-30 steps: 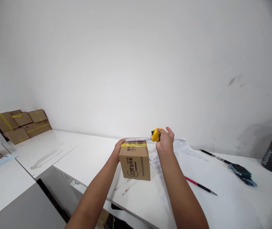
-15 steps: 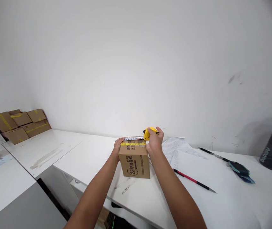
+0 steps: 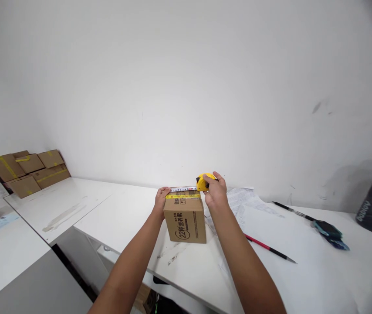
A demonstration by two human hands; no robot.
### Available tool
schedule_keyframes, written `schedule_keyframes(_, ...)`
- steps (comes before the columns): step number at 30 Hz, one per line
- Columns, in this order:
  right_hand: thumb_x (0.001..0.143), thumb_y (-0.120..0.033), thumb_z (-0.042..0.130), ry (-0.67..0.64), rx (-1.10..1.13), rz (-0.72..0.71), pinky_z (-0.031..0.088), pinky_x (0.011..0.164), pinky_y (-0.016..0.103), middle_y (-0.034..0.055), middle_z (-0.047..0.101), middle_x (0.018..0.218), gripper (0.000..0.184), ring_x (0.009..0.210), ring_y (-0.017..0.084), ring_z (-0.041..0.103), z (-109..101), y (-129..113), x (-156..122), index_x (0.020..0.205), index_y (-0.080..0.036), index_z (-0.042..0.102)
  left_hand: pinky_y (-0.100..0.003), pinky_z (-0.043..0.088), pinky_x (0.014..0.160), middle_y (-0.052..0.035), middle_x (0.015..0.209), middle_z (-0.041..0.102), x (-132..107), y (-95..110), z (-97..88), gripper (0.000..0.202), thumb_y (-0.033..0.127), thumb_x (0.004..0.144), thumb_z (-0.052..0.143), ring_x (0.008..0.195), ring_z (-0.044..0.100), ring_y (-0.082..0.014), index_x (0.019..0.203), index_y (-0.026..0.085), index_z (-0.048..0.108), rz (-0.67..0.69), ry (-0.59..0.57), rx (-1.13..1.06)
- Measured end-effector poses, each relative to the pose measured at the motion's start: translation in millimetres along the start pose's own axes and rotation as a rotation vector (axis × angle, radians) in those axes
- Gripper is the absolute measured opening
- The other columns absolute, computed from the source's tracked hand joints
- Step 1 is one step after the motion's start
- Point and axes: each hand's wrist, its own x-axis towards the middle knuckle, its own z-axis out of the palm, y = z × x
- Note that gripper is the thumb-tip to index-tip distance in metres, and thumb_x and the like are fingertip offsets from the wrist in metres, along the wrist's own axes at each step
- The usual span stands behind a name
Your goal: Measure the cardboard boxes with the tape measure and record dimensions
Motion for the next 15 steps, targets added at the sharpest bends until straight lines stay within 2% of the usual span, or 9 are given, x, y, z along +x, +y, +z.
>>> schedule_keyframes(3, 0.051, -0.027, 0.076, -0.047, -0.040, -0.021, 0.051, 0.064, 0.022, 0.0025, 0.059, 0.107, 0.066, 0.086, 0.013, 0.062, 2.2, -2.2, -8.0, 0.111, -0.024, 0.050, -0.027, 0.050, 0.060, 0.0003, 0.075, 0.065, 0.0, 2.1, -0.6, 0.054, 0.034, 0.056, 0.086, 0.062, 0.063, -0.0143, 0.094, 0.019, 0.051, 0.006, -0.014, -0.005)
schedule_keyframes(6, 0.056, -0.039, 0.077, -0.119, -0.183, -0.115, 0.052, 0.070, 0.026, 0.0056, 0.058, 0.112, 0.066, 0.091, 0.016, 0.062, 4.7, -4.2, -20.5, 0.115, -0.022, 0.051, -0.028, 0.050, 0.059, -0.0011, 0.078, 0.067, 1.7, 3.8, -0.8, 0.062, 0.035, 0.057, 0.086, 0.061, 0.063, -0.0150, 0.106, 0.020, 0.051, 0.006, -0.004, 0.012)
schedule_keyframes(8, 0.061, -0.047, 0.075, -0.211, -0.419, -0.262, 0.051, 0.079, 0.031, 0.0072, 0.057, 0.116, 0.067, 0.097, 0.019, 0.060, 5.7, -6.4, -29.2, 0.119, -0.021, 0.052, -0.028, 0.050, 0.060, -0.0021, 0.079, 0.067, 3.4, 4.7, -0.8, 0.065, 0.036, 0.059, 0.085, 0.060, 0.063, -0.0150, 0.112, 0.019, 0.051, -0.005, 0.011, 0.029)
schedule_keyframes(11, 0.070, -0.053, 0.069, -0.397, -0.884, -0.538, 0.046, 0.086, 0.034, 0.0059, 0.057, 0.118, 0.063, 0.101, 0.022, 0.058, 6.0, -10.3, -40.5, 0.124, -0.025, 0.053, -0.030, 0.051, 0.065, -0.0049, 0.080, 0.068, 6.3, 5.8, -1.2, 0.057, 0.041, 0.060, 0.084, 0.065, 0.064, -0.0164, 0.104, 0.014, 0.059, -0.017, -0.011, 0.072)
schedule_keyframes(13, 0.078, -0.054, 0.063, -0.500, -1.143, -0.646, 0.044, 0.082, 0.033, 0.0045, 0.058, 0.115, 0.052, 0.094, 0.021, 0.059, 6.1, -12.3, -46.0, 0.122, -0.027, 0.056, -0.031, 0.051, 0.067, -0.0052, 0.078, 0.067, 9.0, 7.0, -2.0, 0.051, 0.047, 0.062, 0.081, 0.067, 0.064, -0.0172, 0.095, 0.013, 0.061, -0.005, -0.049, 0.169)
schedule_keyframes(15, 0.084, -0.054, 0.056, -0.534, -1.323, -0.692, 0.042, 0.074, 0.031, 0.0040, 0.059, 0.109, 0.043, 0.086, 0.019, 0.060, 6.4, -14.2, -49.8, 0.117, -0.027, 0.060, -0.030, 0.049, 0.066, -0.0033, 0.073, 0.066, 13.2, 9.9, -2.5, 0.047, 0.050, 0.063, 0.078, 0.066, 0.062, -0.0167, 0.088, 0.014, 0.061, 0.010, -0.083, 0.269)
